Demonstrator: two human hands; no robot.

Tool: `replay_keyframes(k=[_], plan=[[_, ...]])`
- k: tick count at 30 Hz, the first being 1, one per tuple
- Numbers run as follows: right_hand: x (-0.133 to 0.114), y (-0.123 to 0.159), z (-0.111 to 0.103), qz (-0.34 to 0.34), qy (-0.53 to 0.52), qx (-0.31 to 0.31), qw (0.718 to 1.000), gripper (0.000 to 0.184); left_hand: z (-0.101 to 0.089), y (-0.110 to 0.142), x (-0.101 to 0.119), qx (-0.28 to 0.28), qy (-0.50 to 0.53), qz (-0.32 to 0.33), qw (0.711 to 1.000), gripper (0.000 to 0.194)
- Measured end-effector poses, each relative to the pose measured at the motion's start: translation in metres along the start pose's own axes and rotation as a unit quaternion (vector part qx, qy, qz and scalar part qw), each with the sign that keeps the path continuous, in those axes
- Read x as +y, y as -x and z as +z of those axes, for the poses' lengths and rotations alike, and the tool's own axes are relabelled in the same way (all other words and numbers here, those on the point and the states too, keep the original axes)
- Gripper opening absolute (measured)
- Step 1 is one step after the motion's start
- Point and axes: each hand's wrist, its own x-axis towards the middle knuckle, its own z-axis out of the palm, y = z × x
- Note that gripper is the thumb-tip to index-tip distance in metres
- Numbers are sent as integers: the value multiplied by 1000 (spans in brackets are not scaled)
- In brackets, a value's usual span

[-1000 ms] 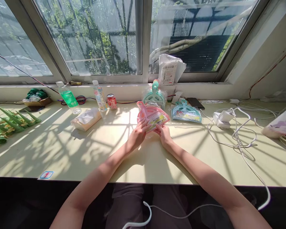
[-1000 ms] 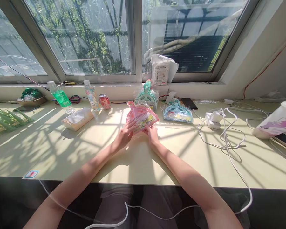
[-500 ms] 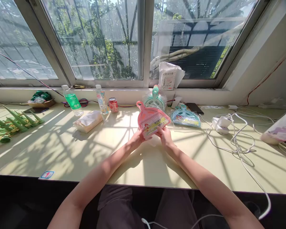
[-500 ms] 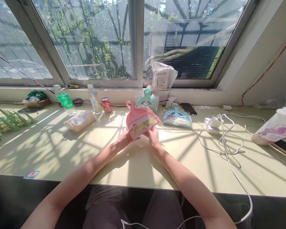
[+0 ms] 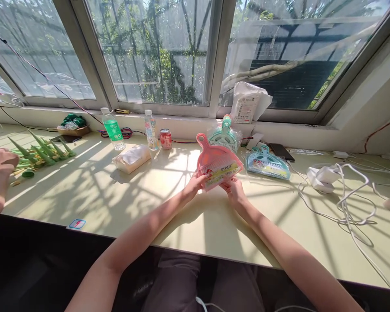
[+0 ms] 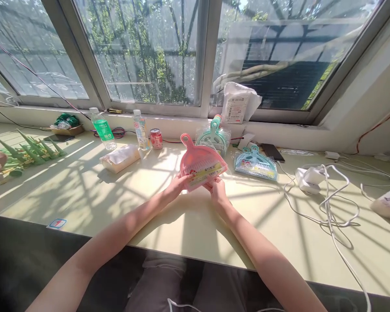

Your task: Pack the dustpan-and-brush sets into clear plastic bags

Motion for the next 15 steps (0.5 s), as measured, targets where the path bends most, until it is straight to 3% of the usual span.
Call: replay_keyframes(k=[6, 11, 15], plan=[[-6, -5, -3, 21, -6, -24, 999, 40, -4, -5, -4, 28, -18, 9, 999, 78], [-5, -7, -3, 58, 15, -9, 998, 32, -3, -7, 1, 56, -12, -52, 997, 59], [-3, -8, -2, 86, 29, 0, 996, 25, -3, -5, 4, 59, -16, -73, 995, 57]])
